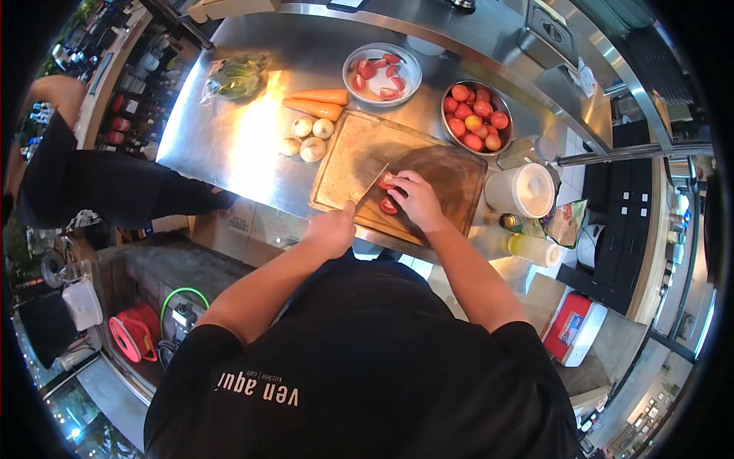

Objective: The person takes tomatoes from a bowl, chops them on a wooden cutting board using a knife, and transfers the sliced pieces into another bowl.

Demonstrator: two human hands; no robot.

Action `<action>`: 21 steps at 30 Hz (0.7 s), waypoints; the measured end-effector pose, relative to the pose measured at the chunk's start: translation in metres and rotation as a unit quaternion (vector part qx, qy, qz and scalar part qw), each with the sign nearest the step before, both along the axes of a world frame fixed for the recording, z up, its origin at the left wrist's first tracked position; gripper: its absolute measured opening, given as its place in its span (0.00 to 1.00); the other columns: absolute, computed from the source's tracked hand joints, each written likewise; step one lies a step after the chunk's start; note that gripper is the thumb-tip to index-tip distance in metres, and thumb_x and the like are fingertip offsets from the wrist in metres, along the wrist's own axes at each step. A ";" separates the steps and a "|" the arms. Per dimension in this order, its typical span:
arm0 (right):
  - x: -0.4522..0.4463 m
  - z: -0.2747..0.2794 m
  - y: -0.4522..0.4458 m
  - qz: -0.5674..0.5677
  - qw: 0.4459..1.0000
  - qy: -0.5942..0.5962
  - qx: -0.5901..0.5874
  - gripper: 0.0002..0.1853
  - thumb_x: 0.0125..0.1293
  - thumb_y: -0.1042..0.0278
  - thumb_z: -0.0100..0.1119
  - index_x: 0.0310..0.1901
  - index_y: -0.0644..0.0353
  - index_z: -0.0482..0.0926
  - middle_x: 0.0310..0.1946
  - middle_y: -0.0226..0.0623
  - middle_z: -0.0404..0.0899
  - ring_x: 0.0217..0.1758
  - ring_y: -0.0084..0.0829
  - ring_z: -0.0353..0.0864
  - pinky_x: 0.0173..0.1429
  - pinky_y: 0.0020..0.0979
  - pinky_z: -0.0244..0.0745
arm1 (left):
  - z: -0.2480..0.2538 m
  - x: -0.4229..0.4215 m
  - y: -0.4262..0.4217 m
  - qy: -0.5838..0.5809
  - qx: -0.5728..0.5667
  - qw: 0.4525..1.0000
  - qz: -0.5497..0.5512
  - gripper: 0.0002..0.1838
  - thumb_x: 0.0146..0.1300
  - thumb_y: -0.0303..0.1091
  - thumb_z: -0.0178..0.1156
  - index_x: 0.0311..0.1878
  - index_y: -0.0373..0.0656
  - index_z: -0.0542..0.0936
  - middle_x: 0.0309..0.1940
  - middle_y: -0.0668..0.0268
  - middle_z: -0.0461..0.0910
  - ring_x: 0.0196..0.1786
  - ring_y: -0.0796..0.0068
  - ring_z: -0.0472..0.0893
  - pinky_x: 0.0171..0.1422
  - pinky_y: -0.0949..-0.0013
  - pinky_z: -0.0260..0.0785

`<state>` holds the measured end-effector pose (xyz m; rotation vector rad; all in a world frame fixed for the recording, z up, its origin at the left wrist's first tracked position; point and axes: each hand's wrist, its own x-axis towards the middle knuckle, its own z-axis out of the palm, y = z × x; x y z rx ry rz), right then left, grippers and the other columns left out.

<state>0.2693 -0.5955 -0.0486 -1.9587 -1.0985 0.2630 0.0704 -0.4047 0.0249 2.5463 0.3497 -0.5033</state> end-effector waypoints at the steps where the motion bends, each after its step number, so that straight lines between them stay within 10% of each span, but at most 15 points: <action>1: -0.002 -0.002 0.001 -0.004 1.000 -0.005 0.008 0.12 0.66 0.72 0.80 0.50 0.58 0.92 0.52 0.40 0.87 0.56 0.45 0.90 0.61 0.40 0.87 | -0.002 0.001 -0.001 0.000 0.000 1.000 0.001 0.18 0.79 0.37 0.58 0.62 0.36 0.71 0.39 0.40 0.89 0.44 0.30 0.89 0.51 0.30 0.80; 21: 0.005 0.003 -0.005 0.003 0.999 0.029 -0.015 0.19 0.58 0.77 0.77 0.52 0.54 0.90 0.56 0.41 0.83 0.56 0.47 0.88 0.61 0.43 0.86 | 0.012 -0.011 0.015 0.168 0.020 0.985 -0.047 0.20 0.80 0.39 0.58 0.66 0.36 0.71 0.50 0.40 0.91 0.55 0.35 0.91 0.62 0.36 0.83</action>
